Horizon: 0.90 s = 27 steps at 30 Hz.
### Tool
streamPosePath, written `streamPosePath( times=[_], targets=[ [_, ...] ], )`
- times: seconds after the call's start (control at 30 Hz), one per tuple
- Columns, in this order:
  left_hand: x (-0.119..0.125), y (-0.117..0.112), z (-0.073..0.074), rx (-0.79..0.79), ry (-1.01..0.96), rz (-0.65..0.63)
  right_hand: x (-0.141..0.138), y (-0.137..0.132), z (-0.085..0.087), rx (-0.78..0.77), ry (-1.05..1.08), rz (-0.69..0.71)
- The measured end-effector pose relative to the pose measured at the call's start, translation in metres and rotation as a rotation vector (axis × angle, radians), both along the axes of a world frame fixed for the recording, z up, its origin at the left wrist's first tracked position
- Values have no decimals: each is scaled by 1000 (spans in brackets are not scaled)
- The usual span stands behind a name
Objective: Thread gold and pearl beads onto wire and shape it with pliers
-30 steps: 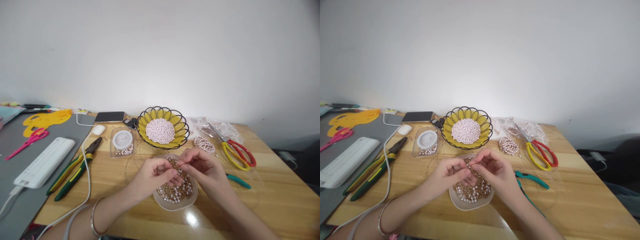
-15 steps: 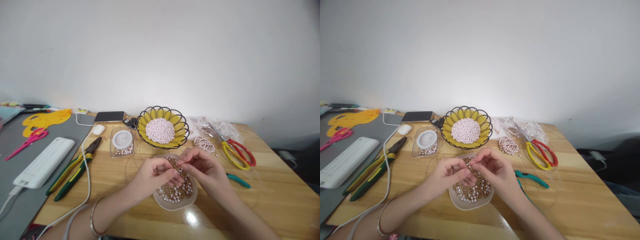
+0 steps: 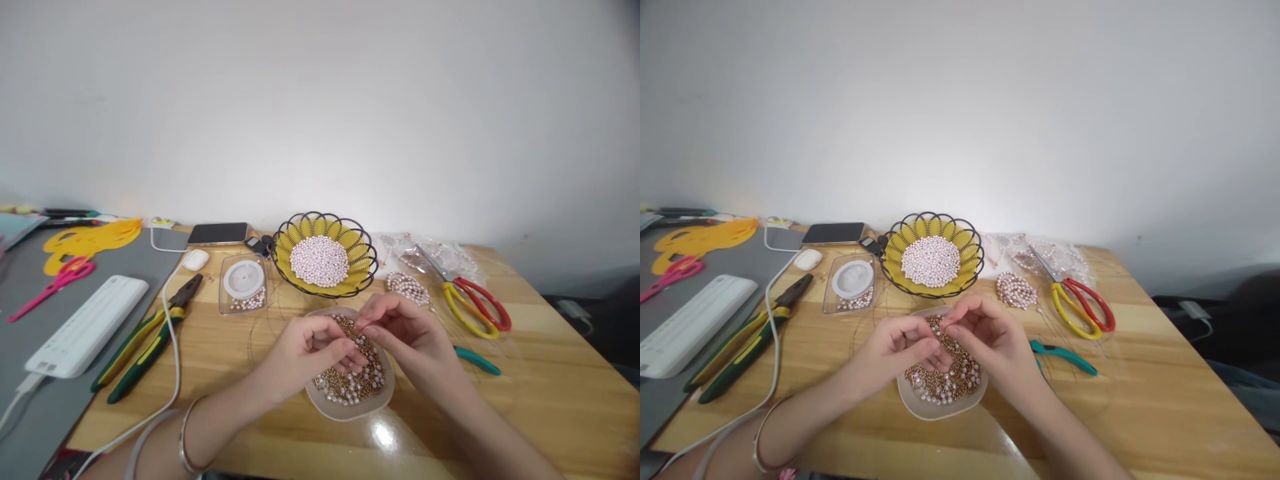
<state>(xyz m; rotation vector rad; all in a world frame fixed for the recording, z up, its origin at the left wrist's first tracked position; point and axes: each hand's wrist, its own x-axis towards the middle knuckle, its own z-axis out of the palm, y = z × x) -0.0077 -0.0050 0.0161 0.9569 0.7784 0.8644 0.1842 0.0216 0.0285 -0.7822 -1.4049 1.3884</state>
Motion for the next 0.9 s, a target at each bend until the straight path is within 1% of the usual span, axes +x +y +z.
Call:
streamPosePath(
  times=[0.33,0.63,0.77,0.9],
  targets=[
    [0,1,0,-3,-5,0,0,-1,2,-38,54,28],
    [1,0,-2,-12,9,1,0,2,-2,-206,169,74],
    [1,0,-2,-19,14,-1,0,2,-1,-282,238,110],
    [0,-1,-2,-24,15,1,0,2,2,-318,293,160]
  ],
)
